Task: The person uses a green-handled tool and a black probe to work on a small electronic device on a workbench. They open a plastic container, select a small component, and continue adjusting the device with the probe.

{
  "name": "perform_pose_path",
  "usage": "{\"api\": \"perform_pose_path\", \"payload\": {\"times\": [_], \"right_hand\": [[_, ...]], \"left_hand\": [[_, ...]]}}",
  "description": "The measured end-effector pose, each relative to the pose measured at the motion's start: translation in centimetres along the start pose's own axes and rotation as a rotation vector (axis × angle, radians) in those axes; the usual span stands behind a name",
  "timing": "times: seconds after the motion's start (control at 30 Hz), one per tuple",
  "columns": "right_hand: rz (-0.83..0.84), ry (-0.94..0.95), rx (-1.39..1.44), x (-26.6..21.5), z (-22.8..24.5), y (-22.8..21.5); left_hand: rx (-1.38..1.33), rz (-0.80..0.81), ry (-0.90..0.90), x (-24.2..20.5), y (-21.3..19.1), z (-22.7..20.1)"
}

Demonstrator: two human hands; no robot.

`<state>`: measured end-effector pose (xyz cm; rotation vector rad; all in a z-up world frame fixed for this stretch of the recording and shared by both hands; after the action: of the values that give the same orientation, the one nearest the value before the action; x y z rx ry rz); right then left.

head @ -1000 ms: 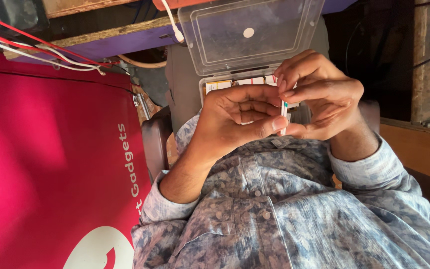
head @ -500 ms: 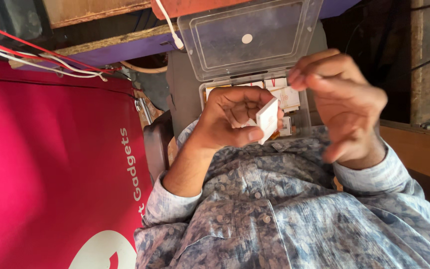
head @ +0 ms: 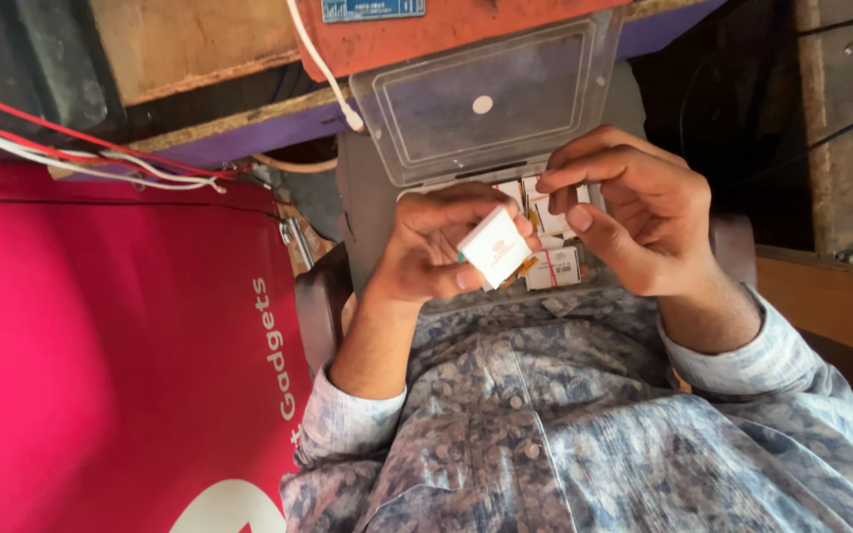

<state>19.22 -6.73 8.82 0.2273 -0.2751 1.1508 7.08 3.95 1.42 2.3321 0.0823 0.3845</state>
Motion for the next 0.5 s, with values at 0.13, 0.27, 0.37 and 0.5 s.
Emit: {"api": "perform_pose_path", "payload": {"times": [0.13,0.27,0.37,0.5], "right_hand": [[-0.035,-0.026,-0.063,0.1,0.2,-1.1],[-0.110,-0.061,-0.133,0.3,1.5,-3.2],[-0.268,-0.089,-0.290,0.7,2.4,-6.6],[-0.318,-0.206,-0.631,3.4,2.3,-11.9]], "left_hand": [[0.105,0.021,0.040,0.7,0.3,-1.2],[0.424,-0.063,0.087,1.9,1.4,-4.0],[0.999,-0.162,0.218,4.6,2.6,-8.2],[1.547,-0.261,0.408,9.9,3.6,-12.3]]}}
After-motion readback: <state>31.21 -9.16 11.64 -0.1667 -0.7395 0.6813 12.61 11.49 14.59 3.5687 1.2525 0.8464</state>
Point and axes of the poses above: each hand's wrist, its own x-axis towards the middle knuckle, its own y-axis out of the palm, z = x × y, the point moved 9 cm from there along x, towards the middle knuckle, and after that the axes turned 2 degrees about -y, right-handed, at the moved point
